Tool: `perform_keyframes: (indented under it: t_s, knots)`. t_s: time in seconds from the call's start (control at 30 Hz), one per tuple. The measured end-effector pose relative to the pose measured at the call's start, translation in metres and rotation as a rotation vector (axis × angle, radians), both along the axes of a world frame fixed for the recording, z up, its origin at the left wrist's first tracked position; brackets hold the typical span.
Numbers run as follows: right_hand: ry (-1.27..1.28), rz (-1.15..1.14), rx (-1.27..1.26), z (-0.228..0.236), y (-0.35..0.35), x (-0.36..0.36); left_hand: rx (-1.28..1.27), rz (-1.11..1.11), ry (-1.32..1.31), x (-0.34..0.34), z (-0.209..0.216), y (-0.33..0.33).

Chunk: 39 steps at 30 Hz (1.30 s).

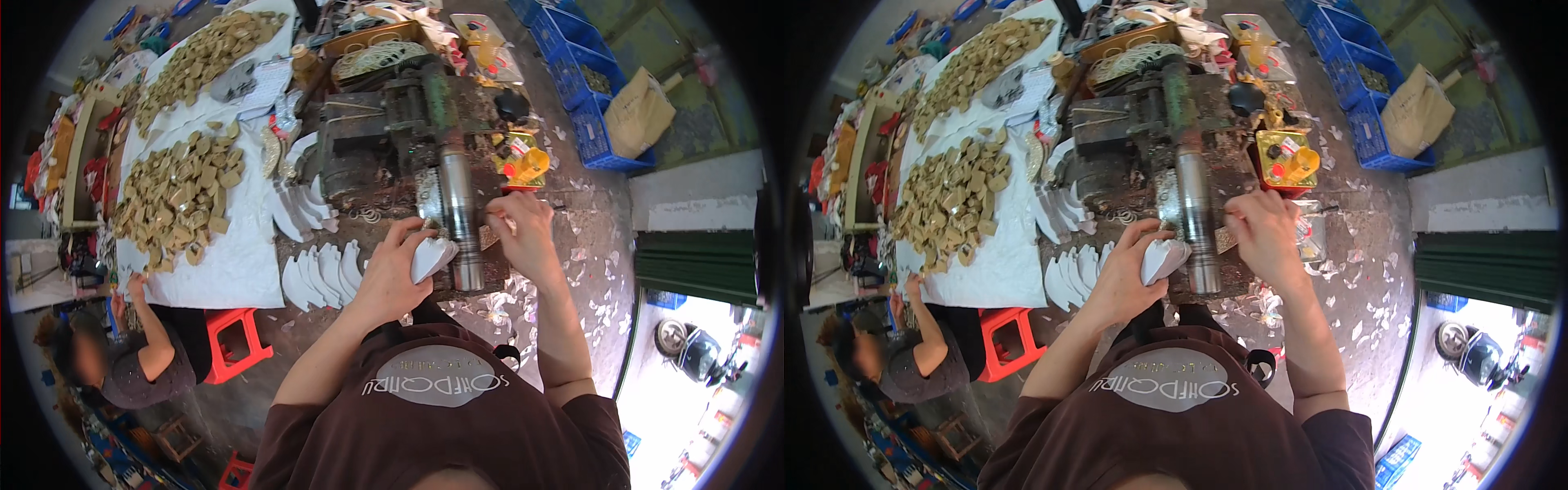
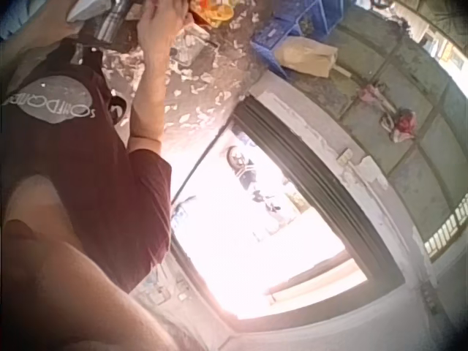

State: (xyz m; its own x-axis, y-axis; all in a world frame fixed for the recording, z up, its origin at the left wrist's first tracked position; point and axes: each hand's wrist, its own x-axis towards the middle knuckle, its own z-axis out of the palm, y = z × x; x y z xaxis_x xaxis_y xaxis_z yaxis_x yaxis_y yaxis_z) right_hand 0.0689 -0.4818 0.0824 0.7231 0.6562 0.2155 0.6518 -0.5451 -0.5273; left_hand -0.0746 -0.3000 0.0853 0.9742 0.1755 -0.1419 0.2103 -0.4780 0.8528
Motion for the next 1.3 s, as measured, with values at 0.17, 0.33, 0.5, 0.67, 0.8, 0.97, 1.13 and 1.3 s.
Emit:
perform_keyframes:
  t_s: [0.17,0.33,0.5,0.67,0.8,0.97,1.13,1.3]
  knots:
    - [0.337,-0.087,0.172,0.003,-0.006,-0.001,-0.002,0.219,-0.114,-0.038,-0.009,0.039]
    - [0.399,-0.177,0.283,-0.004,-0.009,-0.005,0.351,0.441,0.045,-0.132,-0.055,0.127]
    - [0.503,-0.177,0.328,-0.013,-0.008,-0.006,0.725,0.25,0.274,-0.191,-0.109,0.142]
    - [0.499,-0.182,0.335,-0.007,-0.004,-0.01,0.701,-0.098,0.608,-0.203,-0.129,0.131]
    - [0.449,-0.151,0.329,0.012,0.001,-0.019,0.441,0.166,0.354,-0.165,-0.083,0.126]
    - [0.3,0.27,0.344,0.039,0.046,-0.065,-0.61,0.381,-0.219,-0.08,-0.019,0.073]
    - [0.238,0.198,0.465,0.032,0.069,-0.093,-0.959,0.179,-0.435,-0.03,0.006,0.014]
    - [0.087,0.113,0.533,0.022,0.063,-0.088,-1.031,0.276,-0.314,-0.026,0.017,-0.004]
